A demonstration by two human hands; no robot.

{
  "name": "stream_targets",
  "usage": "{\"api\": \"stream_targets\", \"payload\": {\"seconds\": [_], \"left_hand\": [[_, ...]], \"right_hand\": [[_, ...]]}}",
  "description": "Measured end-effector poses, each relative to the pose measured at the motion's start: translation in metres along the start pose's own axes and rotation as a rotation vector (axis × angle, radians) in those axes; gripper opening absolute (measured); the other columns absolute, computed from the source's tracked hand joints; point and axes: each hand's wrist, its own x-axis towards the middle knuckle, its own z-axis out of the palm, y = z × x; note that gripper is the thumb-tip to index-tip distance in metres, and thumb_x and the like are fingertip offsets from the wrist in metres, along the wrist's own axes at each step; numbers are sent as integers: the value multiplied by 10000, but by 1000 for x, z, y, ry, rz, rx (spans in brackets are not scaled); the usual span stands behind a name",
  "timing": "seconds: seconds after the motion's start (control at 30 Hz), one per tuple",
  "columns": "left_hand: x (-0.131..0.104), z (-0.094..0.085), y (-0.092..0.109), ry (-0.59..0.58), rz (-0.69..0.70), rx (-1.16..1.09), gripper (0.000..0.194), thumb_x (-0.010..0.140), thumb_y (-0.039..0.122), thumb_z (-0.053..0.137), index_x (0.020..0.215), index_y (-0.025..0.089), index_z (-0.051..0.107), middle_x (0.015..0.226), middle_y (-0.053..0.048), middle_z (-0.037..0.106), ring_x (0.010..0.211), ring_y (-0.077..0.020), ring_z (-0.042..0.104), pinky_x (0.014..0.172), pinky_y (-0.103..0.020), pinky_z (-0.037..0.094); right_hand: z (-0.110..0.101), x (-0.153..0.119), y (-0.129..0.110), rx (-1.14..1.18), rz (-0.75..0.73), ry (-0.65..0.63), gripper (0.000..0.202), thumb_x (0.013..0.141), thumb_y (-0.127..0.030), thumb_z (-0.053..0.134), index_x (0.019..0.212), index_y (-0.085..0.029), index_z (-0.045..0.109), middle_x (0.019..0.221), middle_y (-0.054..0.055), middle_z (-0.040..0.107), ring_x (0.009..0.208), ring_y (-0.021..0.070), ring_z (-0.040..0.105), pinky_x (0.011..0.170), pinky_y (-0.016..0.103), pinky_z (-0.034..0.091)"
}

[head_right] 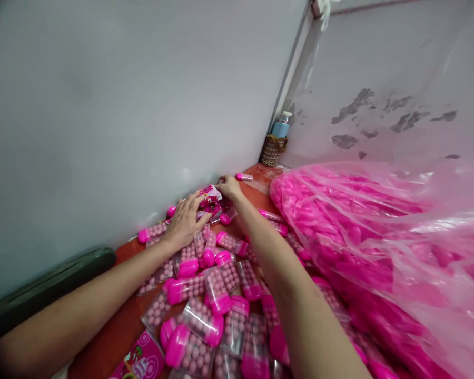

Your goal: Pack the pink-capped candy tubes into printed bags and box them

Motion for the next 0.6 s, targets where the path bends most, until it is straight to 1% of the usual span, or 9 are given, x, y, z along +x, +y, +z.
{"api": "stream_targets", "payload": {"seconds": [0.1,0.17,0.23,0.3,0.4,0.47,0.5,0.53,0.6], "left_hand": [[0,0,0,5,-7,0,486,838,391,413,1263,169,334,1366,-127,339,1252,-248,294,1033,-462,176],[0,0,0,5,-9,1,482,836,388,416,1258,166,341,1365,-128,341,1254,-250,292,1035,-462,176],[0,-1,0,5,-5,5,478,837,388,414,1256,170,344,1364,-125,343,1254,-248,293,1035,-464,176],[-1,0,0,10,-2,12,482,836,391,414,1260,175,340,1363,-123,346,1251,-245,300,1033,-464,183],[-1,0,0,22,-7,23,495,836,390,415,1275,180,326,1365,-118,344,1249,-240,303,1032,-462,189],[-1,1,1,18,-6,28,496,837,386,414,1279,179,322,1365,-118,344,1249,-240,303,1032,-463,190],[-1,1,1,12,-4,31,495,839,384,412,1278,175,322,1366,-120,343,1249,-240,303,1032,-464,189],[-1,1,1,7,-2,33,493,840,382,411,1277,171,323,1366,-123,341,1249,-241,304,1033,-464,188],[-1,1,2,-2,1,36,493,842,380,408,1276,164,319,1370,-127,334,1251,-240,300,1035,-464,183]], "right_hand": [[-6,-6,0,-23,-68,40,329,732,-255,638,1028,-126,574,927,61,620,842,175,581,752,318,465],[-11,-10,1,-23,-106,81,326,679,-249,662,975,-122,613,832,47,644,795,171,589,730,284,459],[-19,-14,8,-21,-111,144,307,732,-283,586,989,-117,605,828,52,651,747,156,598,686,270,468],[-31,-18,21,-29,-89,214,337,798,-317,479,1044,-103,565,879,77,650,721,147,607,646,266,478],[-48,-18,43,-106,-37,270,368,810,-355,438,1026,-83,560,876,116,648,720,187,616,630,312,487],[-54,-13,52,-196,-20,275,358,798,-349,453,1009,-85,572,919,145,637,817,240,603,702,371,474],[-54,-8,55,-243,-24,267,356,798,-332,454,1039,-92,561,993,157,618,906,260,576,766,392,452],[-52,-2,57,-289,-34,248,366,799,-309,452,1091,-105,536,1091,158,579,1007,269,528,835,400,417],[-43,13,61,-372,-47,186,427,797,-272,455,1202,-136,455,1272,133,456,1167,266,398,936,396,340]]}}
